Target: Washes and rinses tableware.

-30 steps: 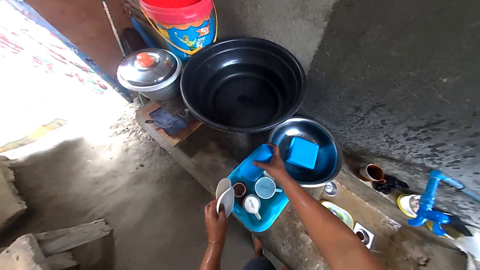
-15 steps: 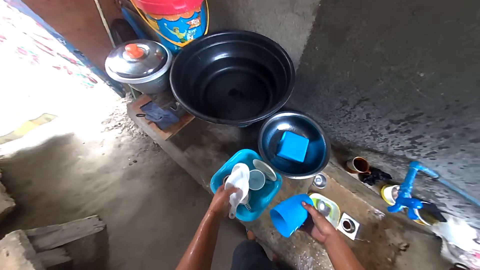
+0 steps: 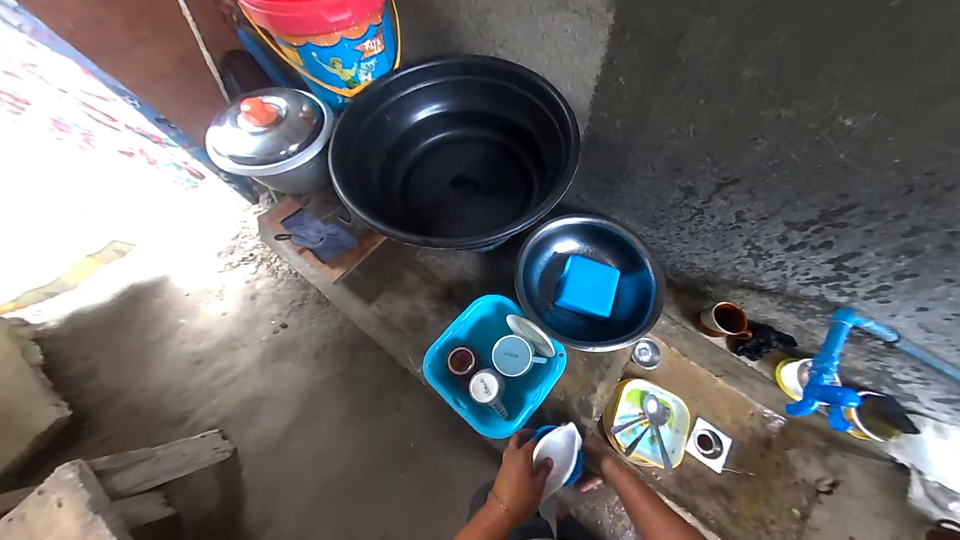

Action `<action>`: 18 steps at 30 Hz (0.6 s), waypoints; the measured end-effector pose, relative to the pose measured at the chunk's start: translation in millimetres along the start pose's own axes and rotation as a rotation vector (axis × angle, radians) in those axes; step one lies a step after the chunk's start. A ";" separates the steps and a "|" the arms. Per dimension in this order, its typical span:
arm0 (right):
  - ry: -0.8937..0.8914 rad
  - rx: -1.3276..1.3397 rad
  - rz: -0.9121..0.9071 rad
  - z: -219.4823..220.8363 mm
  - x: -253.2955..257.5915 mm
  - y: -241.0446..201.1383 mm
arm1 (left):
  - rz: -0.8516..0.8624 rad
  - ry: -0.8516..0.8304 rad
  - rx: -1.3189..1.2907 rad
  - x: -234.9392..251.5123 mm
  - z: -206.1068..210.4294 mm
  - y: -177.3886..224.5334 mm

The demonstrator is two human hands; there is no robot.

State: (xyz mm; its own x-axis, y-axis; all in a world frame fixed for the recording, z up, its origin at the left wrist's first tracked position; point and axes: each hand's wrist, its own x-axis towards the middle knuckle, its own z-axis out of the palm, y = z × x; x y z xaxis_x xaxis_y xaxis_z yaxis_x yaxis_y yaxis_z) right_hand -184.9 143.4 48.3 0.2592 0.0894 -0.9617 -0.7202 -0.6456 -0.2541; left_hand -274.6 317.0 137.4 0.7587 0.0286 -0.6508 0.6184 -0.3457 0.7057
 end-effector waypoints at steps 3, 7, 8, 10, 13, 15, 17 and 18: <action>0.217 -0.622 -0.241 -27.7 -17.0 -50.0 | 0.048 0.027 0.017 3.2 4.2 -4.0; 0.236 -0.764 -0.749 -5.4 -62.8 -133.2 | 0.067 -0.030 0.046 3.3 4.5 -13.8; 0.198 -0.863 -0.797 7.6 -64.7 -152.9 | 0.067 -0.045 0.050 2.0 2.8 -15.1; 0.146 -1.116 -0.827 32.9 -48.8 -182.5 | 0.072 -0.059 0.047 -2.2 -0.9 -17.9; 0.139 -1.359 -0.812 55.0 -10.6 -201.9 | 0.087 -0.062 -0.003 -7.0 -4.2 -23.0; 0.145 -1.394 -0.787 60.3 -0.7 -208.5 | 0.097 -0.071 -0.040 -7.5 -4.6 -26.7; 0.166 -1.333 -0.740 64.5 -6.7 -214.9 | 0.114 -0.065 -0.067 -6.7 -3.5 -32.0; 0.183 -1.288 -0.719 65.7 -11.7 -219.0 | 0.125 -0.056 -0.081 -6.1 -2.4 -34.2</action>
State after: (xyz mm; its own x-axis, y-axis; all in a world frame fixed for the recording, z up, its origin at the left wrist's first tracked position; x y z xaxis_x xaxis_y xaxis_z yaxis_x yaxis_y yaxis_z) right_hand -72.6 333.6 108.4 0.4498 0.6414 -0.6215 0.6196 -0.7253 -0.3001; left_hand -299.9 330.9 118.0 0.8193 -0.0631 -0.5699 0.5365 -0.2660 0.8008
